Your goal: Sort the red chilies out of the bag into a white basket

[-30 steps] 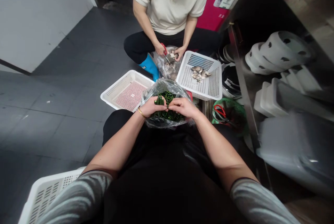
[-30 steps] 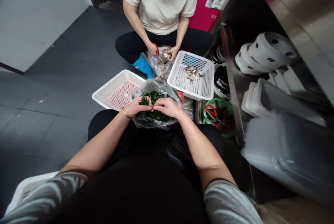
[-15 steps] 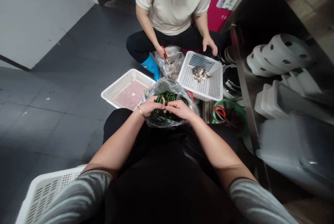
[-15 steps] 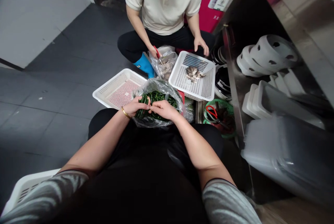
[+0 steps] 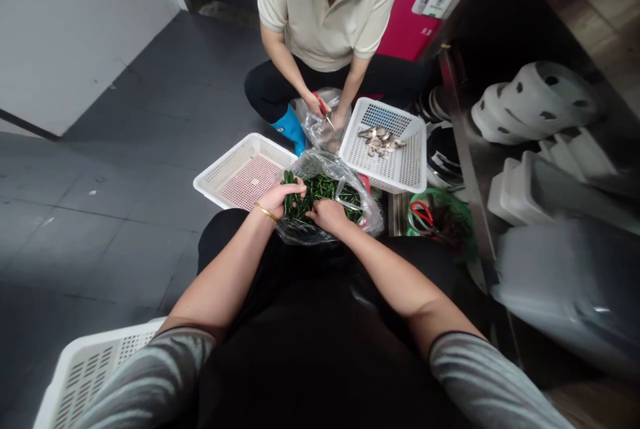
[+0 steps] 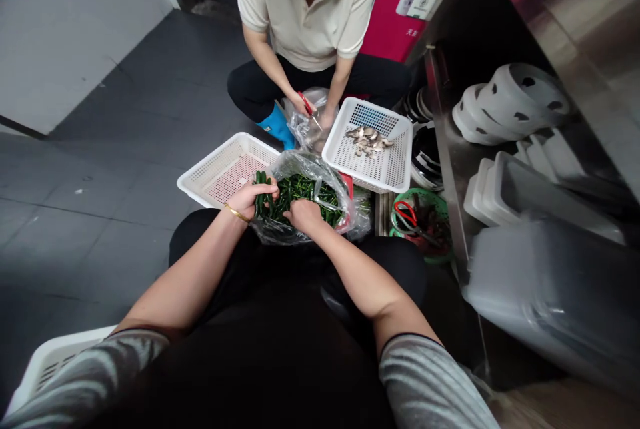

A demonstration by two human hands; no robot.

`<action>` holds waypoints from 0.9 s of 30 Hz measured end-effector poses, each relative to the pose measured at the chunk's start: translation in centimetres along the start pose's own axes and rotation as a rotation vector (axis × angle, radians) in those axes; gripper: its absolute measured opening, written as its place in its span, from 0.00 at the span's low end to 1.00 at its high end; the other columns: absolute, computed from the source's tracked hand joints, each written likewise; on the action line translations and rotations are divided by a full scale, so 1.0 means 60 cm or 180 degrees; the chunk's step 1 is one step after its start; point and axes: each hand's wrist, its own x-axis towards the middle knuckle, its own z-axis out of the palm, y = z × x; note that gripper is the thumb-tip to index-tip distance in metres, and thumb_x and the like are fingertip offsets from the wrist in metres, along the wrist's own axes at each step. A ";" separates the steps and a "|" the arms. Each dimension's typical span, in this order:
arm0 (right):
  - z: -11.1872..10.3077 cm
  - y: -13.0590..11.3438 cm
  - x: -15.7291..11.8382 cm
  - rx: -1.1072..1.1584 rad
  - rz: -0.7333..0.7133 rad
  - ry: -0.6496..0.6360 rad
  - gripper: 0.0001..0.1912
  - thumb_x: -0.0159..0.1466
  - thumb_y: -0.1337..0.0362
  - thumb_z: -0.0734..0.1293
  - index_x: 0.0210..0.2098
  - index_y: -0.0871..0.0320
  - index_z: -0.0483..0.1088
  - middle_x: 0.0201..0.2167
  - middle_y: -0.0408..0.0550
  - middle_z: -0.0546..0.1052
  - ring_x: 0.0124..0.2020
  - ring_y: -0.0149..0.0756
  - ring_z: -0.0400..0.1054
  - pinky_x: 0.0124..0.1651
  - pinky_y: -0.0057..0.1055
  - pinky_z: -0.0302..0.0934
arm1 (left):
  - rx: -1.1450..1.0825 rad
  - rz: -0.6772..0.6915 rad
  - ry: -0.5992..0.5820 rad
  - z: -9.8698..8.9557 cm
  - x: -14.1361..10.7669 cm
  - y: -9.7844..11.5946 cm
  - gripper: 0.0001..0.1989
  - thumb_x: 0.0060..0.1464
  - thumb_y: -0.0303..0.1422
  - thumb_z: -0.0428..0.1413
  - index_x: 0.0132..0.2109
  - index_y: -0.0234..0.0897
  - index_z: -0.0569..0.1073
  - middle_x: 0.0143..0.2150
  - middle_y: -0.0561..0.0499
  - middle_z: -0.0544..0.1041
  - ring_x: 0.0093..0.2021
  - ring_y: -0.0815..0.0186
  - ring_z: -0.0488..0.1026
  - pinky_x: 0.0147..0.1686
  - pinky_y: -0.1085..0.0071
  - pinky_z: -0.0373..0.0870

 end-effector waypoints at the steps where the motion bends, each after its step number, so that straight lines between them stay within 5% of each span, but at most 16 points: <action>1: -0.001 -0.001 0.002 0.0057 0.0003 -0.0056 0.15 0.64 0.53 0.65 0.37 0.60 0.75 0.38 0.56 0.79 0.41 0.43 0.74 0.39 0.31 0.65 | 0.0016 -0.0009 -0.0021 0.000 0.000 -0.002 0.13 0.33 0.32 0.65 0.25 0.33 0.68 0.19 0.54 0.69 0.18 0.74 0.64 0.15 0.78 0.53; 5: -0.013 0.021 0.000 0.0591 0.0185 -0.0082 0.04 0.57 0.64 0.70 0.29 0.58 0.73 0.33 0.52 0.80 0.37 0.41 0.75 0.36 0.29 0.65 | 0.0288 -0.0119 0.0109 0.003 0.000 -0.009 0.13 0.32 0.31 0.64 0.26 0.34 0.69 0.19 0.53 0.71 0.20 0.71 0.67 0.17 0.77 0.55; 8: -0.024 0.044 -0.005 0.2193 0.0428 -0.0030 0.04 0.57 0.68 0.67 0.27 0.58 0.68 0.25 0.46 0.78 0.27 0.35 0.74 0.30 0.27 0.67 | 0.0627 -0.0112 0.0299 0.013 0.000 -0.017 0.13 0.31 0.29 0.66 0.25 0.34 0.68 0.19 0.53 0.71 0.21 0.69 0.68 0.20 0.74 0.60; 11: -0.029 0.054 -0.008 0.3976 0.0345 -0.0039 0.09 0.57 0.63 0.68 0.28 0.57 0.63 0.22 0.42 0.76 0.20 0.30 0.70 0.24 0.26 0.67 | 0.0906 0.0025 0.0144 0.025 0.000 -0.023 0.15 0.30 0.28 0.67 0.25 0.34 0.68 0.19 0.55 0.71 0.22 0.70 0.68 0.24 0.73 0.64; 14: -0.029 0.054 -0.009 0.4603 -0.0034 -0.0063 0.18 0.53 0.52 0.72 0.27 0.57 0.63 0.20 0.42 0.75 0.19 0.30 0.70 0.23 0.26 0.67 | 0.1076 0.0011 -0.0137 0.029 -0.002 -0.024 0.16 0.30 0.28 0.68 0.25 0.34 0.67 0.19 0.56 0.71 0.21 0.71 0.67 0.25 0.73 0.64; 20: -0.023 0.052 -0.012 0.3489 -0.0186 0.0617 0.23 0.61 0.46 0.64 0.21 0.58 0.65 0.16 0.41 0.69 0.17 0.28 0.63 0.22 0.24 0.59 | 0.1227 -0.0150 -0.0530 0.024 -0.010 -0.015 0.13 0.34 0.29 0.67 0.24 0.34 0.68 0.21 0.52 0.75 0.22 0.70 0.70 0.25 0.73 0.65; 24: -0.027 0.035 -0.023 0.1576 -0.0214 0.1463 0.21 0.69 0.56 0.57 0.24 0.58 0.69 0.26 0.48 0.74 0.31 0.34 0.70 0.35 0.27 0.61 | 0.1095 -0.0329 -0.0513 0.035 -0.012 -0.019 0.11 0.34 0.30 0.66 0.24 0.33 0.71 0.20 0.50 0.75 0.21 0.70 0.69 0.23 0.74 0.65; 27: -0.036 0.039 -0.025 0.0658 -0.0150 0.1608 0.20 0.71 0.59 0.54 0.34 0.58 0.73 0.36 0.52 0.76 0.41 0.38 0.70 0.43 0.29 0.59 | 0.0874 -0.0453 -0.0517 0.037 -0.016 -0.010 0.10 0.35 0.30 0.66 0.24 0.32 0.72 0.21 0.49 0.75 0.20 0.70 0.68 0.22 0.74 0.65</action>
